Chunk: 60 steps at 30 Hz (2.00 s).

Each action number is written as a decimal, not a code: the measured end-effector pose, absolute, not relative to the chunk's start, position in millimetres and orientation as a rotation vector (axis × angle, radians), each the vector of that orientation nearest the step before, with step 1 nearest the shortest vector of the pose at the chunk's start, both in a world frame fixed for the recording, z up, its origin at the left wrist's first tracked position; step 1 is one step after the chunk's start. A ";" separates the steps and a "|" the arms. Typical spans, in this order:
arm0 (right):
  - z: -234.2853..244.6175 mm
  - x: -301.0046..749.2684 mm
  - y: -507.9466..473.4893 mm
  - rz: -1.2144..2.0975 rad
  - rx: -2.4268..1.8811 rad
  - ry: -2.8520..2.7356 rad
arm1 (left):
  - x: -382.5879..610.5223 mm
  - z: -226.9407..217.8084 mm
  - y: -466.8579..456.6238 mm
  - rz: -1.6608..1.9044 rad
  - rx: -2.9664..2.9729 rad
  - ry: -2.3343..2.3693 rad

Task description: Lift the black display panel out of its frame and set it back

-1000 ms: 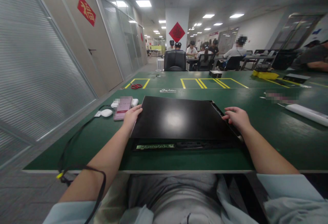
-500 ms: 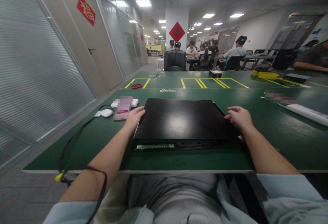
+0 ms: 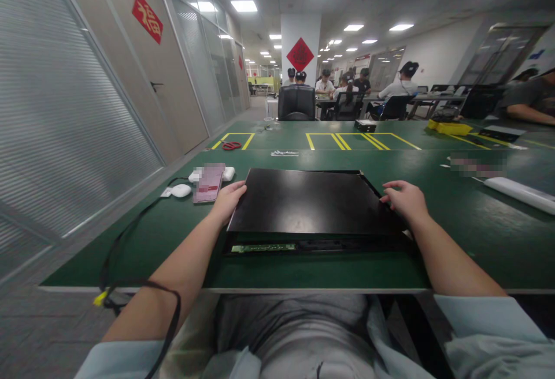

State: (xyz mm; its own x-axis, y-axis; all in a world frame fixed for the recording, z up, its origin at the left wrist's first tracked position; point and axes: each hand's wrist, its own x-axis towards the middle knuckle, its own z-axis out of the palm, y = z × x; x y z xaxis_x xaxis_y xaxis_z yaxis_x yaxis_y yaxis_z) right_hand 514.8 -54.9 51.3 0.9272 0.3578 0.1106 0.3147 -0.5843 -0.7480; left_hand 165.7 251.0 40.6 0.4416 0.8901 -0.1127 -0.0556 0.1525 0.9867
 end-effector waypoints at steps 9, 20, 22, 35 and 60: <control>54.7 509.5 -55.5 0.039 -2.284 -0.508 | 163.7 41.2 248.6 0.826 1.233 0.907; 56.2 507.6 -56.1 -0.016 -2.356 -0.575 | 163.8 44.5 244.4 0.816 1.228 0.897; 55.4 508.8 -55.8 -0.007 -2.365 -0.577 | 163.0 44.9 243.0 0.815 1.233 0.894; 60.0 503.7 -55.3 0.033 -2.349 -0.578 | 162.4 43.8 238.9 0.790 1.249 0.851; 51.7 516.0 -55.6 0.086 -2.302 -0.587 | 160.6 31.5 249.4 0.945 1.402 0.888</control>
State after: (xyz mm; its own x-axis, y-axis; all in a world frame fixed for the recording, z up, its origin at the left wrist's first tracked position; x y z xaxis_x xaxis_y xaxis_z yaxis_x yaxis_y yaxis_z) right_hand 516.0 -55.6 51.7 0.8929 0.4365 0.1108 0.3866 -0.6167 -0.6857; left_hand 160.6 249.4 31.5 0.3856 0.9216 0.0452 -0.0116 -0.0441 0.9990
